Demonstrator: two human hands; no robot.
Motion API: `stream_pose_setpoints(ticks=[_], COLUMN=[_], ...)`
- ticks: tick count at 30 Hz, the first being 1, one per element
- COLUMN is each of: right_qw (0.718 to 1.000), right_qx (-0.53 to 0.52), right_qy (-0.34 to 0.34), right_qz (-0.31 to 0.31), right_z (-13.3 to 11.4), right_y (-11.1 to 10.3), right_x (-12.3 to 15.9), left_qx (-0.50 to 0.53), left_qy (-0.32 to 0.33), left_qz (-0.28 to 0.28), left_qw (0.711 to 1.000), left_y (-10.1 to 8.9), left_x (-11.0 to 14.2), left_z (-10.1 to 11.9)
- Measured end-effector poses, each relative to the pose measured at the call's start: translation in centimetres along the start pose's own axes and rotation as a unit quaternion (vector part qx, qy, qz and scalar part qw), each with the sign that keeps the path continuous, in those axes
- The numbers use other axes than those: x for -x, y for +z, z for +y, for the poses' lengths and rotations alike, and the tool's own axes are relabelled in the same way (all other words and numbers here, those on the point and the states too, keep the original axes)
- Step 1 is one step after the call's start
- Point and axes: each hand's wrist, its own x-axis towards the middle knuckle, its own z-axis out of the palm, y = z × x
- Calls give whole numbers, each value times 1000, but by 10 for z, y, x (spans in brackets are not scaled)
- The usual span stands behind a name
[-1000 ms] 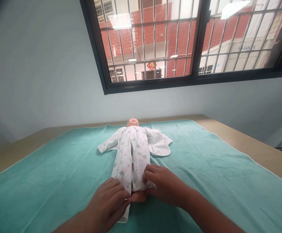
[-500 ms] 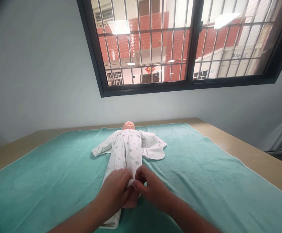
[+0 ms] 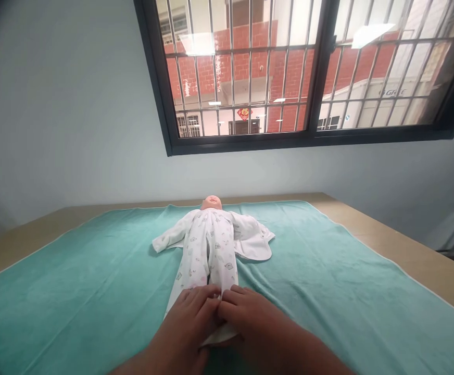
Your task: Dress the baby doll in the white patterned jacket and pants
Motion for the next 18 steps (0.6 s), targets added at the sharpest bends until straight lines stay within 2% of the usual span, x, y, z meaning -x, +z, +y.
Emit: stream_pose_setpoints(ticks=[2,4,7,9,10,12,14,16,18], right_qw=[999,993,974,959,952,944,936,913,890], right_qx=[-51,-113,-202,-248,-268,-275,-219,-125,-49], right_qy=[-4,0,59,113,137,182,243,308,346], right_qz=[-15,-44,-87,-74,-52,21,131,238,294], right_z=[-1,-2,0,8,15,37,69,104,134], right_y=[-9,-15,-17,-16,-15,-10,-6,-3,-5], right_x=[3,5,5,4,3,1,1,2,1], left_qx=[-25,-30,39,85,95,89,52,-6,-49], left_qy=[16,57,122,114,87,-4,-122,-234,-306], left_qz=[-15,5,108,191,217,231,220,221,209], left_qw=[999,998,986,971,968,969,966,947,927], left_y=[4,6,1,-6,-11,-19,-25,-28,-29], left_x=[3,6,10,9,7,3,-1,-1,4], left_z=[-6,-9,-11,-17,-23,-47,-84,-128,-168])
